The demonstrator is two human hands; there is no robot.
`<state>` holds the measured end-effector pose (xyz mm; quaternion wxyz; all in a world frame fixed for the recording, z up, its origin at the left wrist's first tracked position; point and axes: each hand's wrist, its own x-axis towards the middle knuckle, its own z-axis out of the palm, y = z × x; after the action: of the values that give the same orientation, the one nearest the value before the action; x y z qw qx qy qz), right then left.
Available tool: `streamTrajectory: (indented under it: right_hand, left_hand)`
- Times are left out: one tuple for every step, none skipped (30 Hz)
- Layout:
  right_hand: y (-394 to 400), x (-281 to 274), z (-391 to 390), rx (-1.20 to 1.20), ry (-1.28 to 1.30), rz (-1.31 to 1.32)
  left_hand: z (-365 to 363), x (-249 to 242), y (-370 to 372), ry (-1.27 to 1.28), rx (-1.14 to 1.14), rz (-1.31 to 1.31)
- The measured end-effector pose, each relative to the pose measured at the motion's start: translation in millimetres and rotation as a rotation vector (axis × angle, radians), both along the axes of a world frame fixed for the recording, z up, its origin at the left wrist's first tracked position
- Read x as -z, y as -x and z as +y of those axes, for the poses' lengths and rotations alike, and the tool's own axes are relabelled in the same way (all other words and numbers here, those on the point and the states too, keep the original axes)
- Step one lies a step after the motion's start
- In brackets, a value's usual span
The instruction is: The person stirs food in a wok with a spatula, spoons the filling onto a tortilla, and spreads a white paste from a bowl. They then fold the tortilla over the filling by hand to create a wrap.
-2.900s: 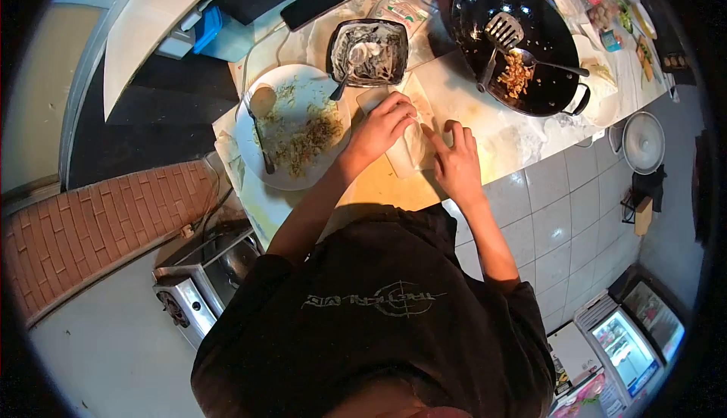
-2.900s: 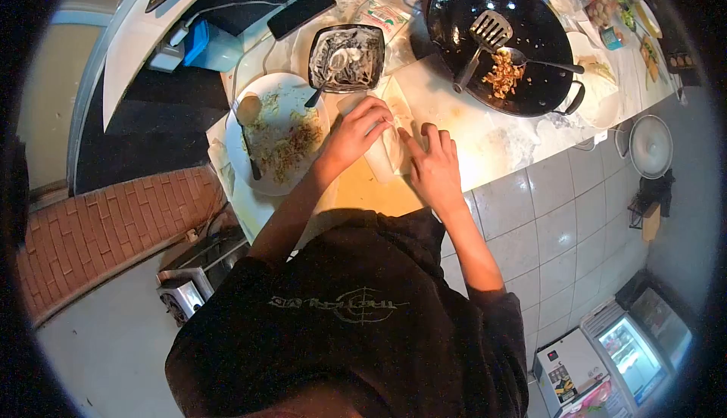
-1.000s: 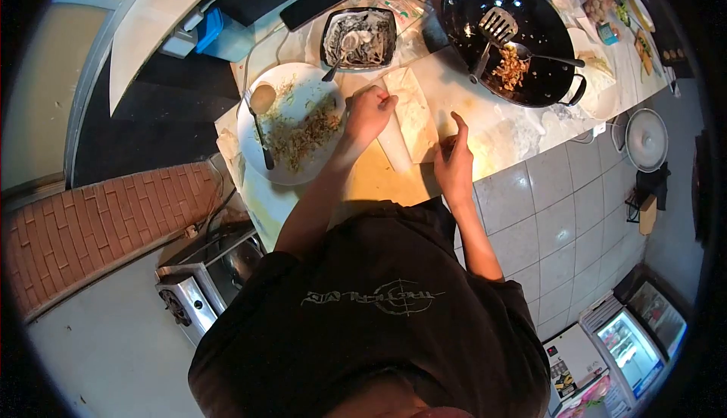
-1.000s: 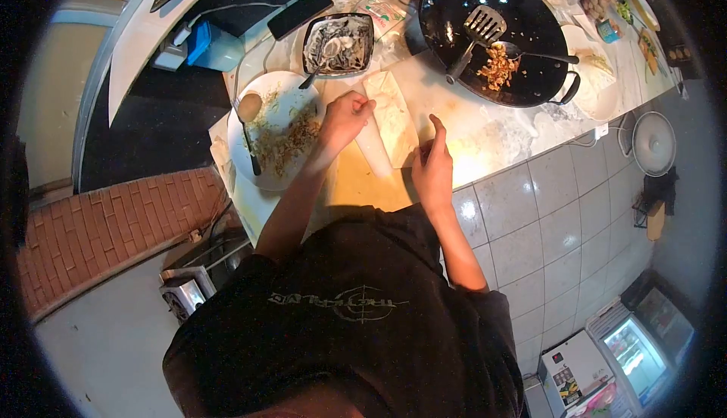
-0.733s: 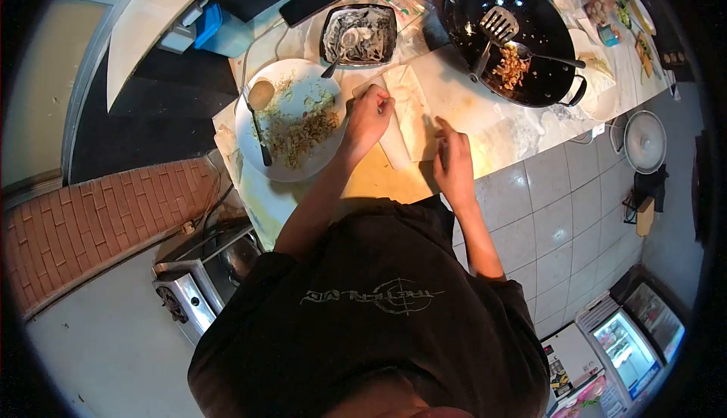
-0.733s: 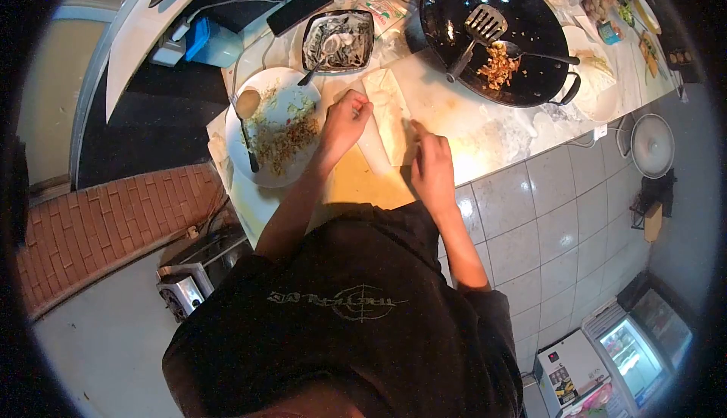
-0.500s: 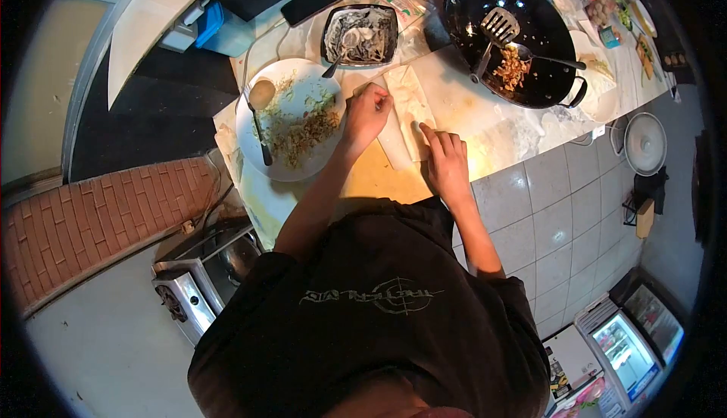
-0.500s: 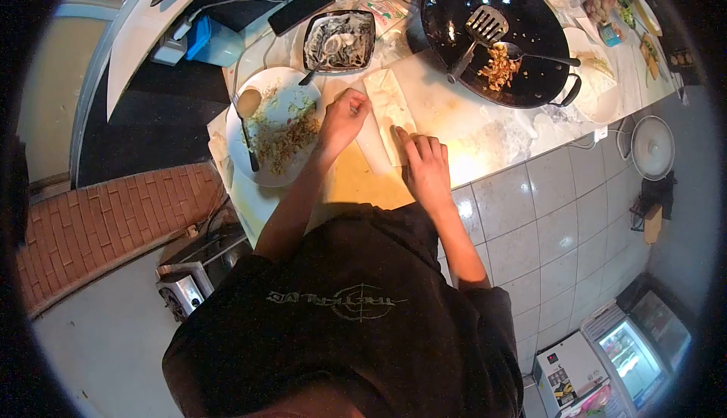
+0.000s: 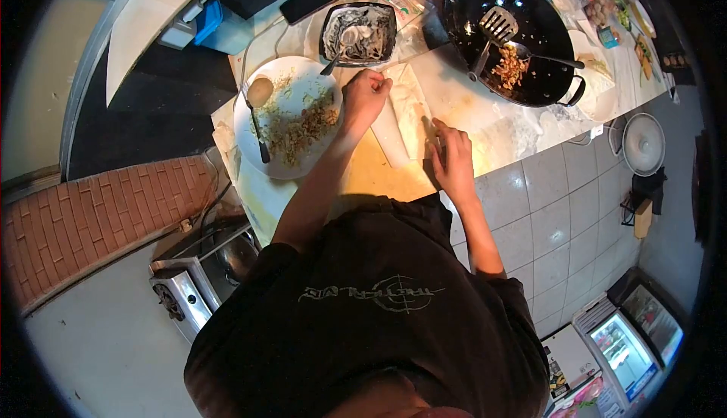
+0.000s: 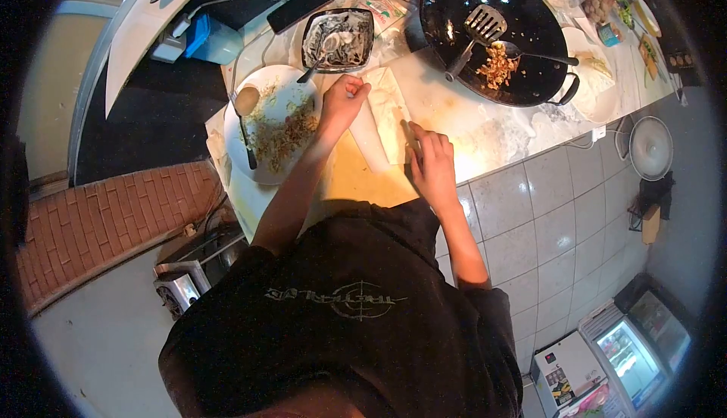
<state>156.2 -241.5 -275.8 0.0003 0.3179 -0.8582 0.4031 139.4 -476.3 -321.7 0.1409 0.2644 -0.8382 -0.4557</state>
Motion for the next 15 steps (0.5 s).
streamTrajectory:
  right_hand:
    - [0.0,0.4,-0.2,-0.024,-0.053,0.053]
    - [-0.7,0.8,-0.3,-0.049,-0.105,0.105]
    - [-2.2,1.3,-0.4,-0.050,-0.107,0.105]
    - [-3.3,1.9,-1.0,-0.058,-0.134,0.114]
    - [-3.9,2.5,-1.9,-0.065,-0.160,0.123]
    - [-4.7,3.4,-2.6,-0.066,-0.161,0.123]
    - [-5.6,4.4,-3.2,-0.050,-0.133,0.094]
    - [-5.7,4.7,-3.5,-0.034,-0.105,0.065]
    - [-5.5,3.9,-3.1,-0.035,-0.105,0.066]
    - [-6.0,2.4,-2.3,-0.049,-0.096,0.045]
    - [-6.3,0.8,-2.0,-0.063,-0.087,0.025]
    - [-7.2,-0.5,-1.8,-0.065,-0.086,0.025]
    - [-8.0,-1.9,-1.7,-0.061,-0.057,-0.004]
    - [-7.2,-3.4,-2.1,-0.056,-0.029,-0.032]
    - [-3.8,-4.4,-3.8,-0.056,-0.028,-0.029]
  left_hand:
    - [-0.8,1.8,0.7,-0.002,0.000,-0.001]
    - [-2.2,3.6,1.0,-0.018,0.008,0.007]
    - [-3.7,5.6,1.2,-0.035,0.016,0.014]
    - [-5.3,7.3,2.3,-0.036,0.013,0.016]
    - [-6.9,8.8,3.5,-0.066,0.012,0.004]
    - [-7.3,8.9,3.6,-0.096,0.012,-0.009]
    - [-7.1,9.0,3.3,-0.097,0.012,-0.009]
    - [-7.2,9.1,3.3,-0.104,0.016,-0.007]
    - [-7.3,8.4,3.3,-0.111,0.019,-0.006]
    - [-6.8,8.0,2.5,-0.111,0.018,-0.007]
    - [-6.0,7.6,2.0,-0.077,0.038,-0.003]
    - [-5.5,8.2,1.4,-0.043,0.058,0.000]
    - [-5.0,8.7,0.7,-0.042,0.056,0.002]
    - [-4.2,9.0,0.4,-0.003,0.064,0.030]
    - [-2.6,7.8,0.6,0.036,0.072,0.059]
